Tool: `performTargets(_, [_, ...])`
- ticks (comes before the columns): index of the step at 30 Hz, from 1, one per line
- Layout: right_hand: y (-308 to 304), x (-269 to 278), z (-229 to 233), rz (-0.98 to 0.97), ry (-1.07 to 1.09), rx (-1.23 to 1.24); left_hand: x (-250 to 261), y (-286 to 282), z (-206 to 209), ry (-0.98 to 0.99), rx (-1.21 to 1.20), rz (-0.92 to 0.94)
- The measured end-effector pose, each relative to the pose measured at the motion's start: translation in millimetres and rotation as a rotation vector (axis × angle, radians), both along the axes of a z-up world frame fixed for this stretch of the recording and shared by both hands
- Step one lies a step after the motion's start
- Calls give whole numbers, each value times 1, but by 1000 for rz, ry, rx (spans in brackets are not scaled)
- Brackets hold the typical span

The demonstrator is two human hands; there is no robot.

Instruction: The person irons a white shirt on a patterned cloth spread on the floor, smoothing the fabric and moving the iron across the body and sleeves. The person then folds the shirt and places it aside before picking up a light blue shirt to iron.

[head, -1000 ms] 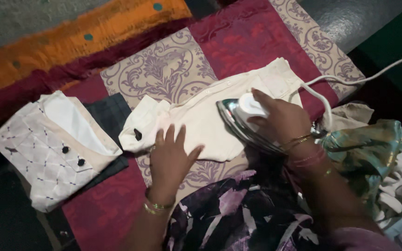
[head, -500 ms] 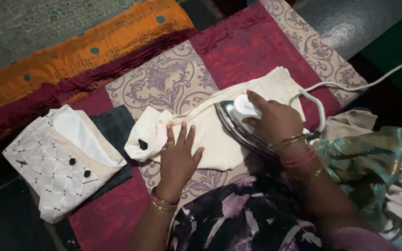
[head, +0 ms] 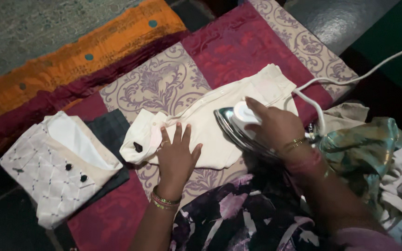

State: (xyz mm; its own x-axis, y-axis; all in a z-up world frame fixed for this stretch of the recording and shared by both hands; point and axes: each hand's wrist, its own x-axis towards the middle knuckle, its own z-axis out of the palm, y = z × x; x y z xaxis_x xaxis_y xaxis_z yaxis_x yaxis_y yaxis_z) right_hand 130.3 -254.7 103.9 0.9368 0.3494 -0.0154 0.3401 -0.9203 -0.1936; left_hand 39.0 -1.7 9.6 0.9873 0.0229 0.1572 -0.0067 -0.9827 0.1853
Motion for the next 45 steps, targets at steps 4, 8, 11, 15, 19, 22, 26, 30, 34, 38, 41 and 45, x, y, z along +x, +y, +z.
performTargets(4, [-11, -13, -6, -105, -31, -79, 0, -2, -2, -3, 21, -3])
performTargets(8, [-6, -6, -8, -84, -94, -18, 2, -2, 4, 39, 34, -28])
performTargets(11, [5, 8, -8, -62, -76, -9, 5, -1, 6, 47, -8, -28])
performTargets(15, [25, 30, -7, -51, -40, -17, 4, -3, 3, 80, -49, -22])
performTargets(19, [40, 42, -2, 4, -23, -1, 1, -1, 0, 29, -35, -16])
performTargets(22, [39, 44, 2, 19, -7, 2, 0, -3, -3, -33, -26, -22])
performTargets(26, [27, 32, 4, -11, 48, -14, -1, -3, -7, -54, -23, -28])
performTargets(30, [3, 9, 8, -84, 81, -48, 1, -3, -5, 35, -27, -15])
performTargets(34, [-13, -4, 5, -203, 40, -54, 1, -4, 0, 104, -27, -10])
performTargets(38, [-12, 2, 0, -251, 18, -57, 4, -1, 0, 97, -60, -12])
performTargets(41, [-3, 19, -7, -206, -47, -24, 2, 0, -4, 113, -72, -5])
performTargets(45, [15, 60, -13, -230, 16, -70, 3, 0, -3, 128, -94, 20])
